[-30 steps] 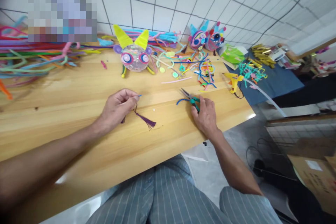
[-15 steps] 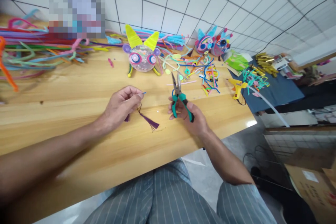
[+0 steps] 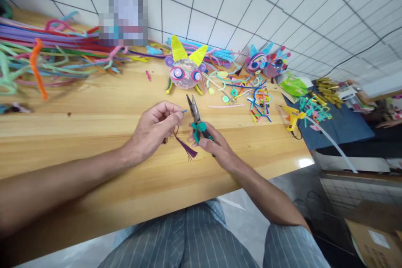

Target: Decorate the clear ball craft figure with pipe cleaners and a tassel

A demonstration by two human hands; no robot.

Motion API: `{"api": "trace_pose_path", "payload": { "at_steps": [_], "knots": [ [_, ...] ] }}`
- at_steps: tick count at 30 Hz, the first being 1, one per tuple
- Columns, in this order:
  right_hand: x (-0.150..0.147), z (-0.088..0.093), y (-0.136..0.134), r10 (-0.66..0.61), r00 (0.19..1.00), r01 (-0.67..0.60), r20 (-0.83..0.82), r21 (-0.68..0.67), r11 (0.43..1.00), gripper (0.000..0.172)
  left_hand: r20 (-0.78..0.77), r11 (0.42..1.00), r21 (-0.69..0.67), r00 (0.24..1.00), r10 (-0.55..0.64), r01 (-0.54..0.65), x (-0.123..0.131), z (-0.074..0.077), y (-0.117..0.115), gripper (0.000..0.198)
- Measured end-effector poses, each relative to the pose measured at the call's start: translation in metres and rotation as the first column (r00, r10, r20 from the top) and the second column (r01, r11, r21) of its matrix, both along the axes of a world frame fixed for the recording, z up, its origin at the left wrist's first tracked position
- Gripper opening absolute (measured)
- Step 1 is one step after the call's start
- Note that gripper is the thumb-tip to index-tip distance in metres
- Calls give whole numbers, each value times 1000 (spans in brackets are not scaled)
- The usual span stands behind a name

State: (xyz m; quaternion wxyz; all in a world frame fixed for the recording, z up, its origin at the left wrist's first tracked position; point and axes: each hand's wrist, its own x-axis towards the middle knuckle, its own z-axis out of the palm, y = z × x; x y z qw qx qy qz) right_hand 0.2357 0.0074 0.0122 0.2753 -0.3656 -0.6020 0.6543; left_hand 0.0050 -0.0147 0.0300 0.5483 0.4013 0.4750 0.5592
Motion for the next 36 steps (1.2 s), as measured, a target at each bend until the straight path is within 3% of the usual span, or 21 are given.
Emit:
{"api": "trace_pose_path", "payload": {
  "at_steps": [3, 8, 13, 17, 20, 23, 25, 29, 32, 36],
  "knots": [
    [-8, 0, 3, 86, 987, -112, -134, -200, 973, 63, 146, 984, -31, 974, -172, 178, 0, 0, -2, 28],
    [-8, -4, 11, 165, 935, -293, -313, -425, 857, 63, 325, 867, -45, 828, -457, 496, -3, -3, 3, 42],
    [-7, -24, 11, 210, 837, -477, -506, -487, 732, 64, 393, 808, -49, 755, -525, 587, -6, 1, 4, 44],
    [-6, -31, 9, 218, 862, -469, -457, -557, 685, 77, 458, 798, -50, 724, -517, 601, -5, 8, 0, 43],
    [-8, -24, 12, 215, 915, -382, -340, -566, 731, 76, 447, 811, -85, 750, -488, 578, -4, 10, -1, 44],
    [-15, -15, 15, 84, 953, -211, -291, -439, 873, 61, 400, 853, -98, 805, -438, 513, -4, 10, 0, 46],
    [-21, -11, 15, -2, 966, -89, -257, -344, 935, 56, 375, 878, -100, 835, -404, 469, -4, 9, 0, 45],
    [-31, -7, 6, -12, 993, -9, -117, -175, 985, 71, 366, 903, -157, 872, -324, 401, -2, 3, 2, 41],
    [-40, -4, -3, 1, 998, -2, -58, -6, 1000, 84, 321, 941, -185, 922, -215, 284, 1, -1, 5, 38],
    [-53, 2, -11, -5, 999, -2, 53, 124, 992, 98, 233, 989, -79, 967, -105, 127, 3, 1, 3, 33]
  ]
}}
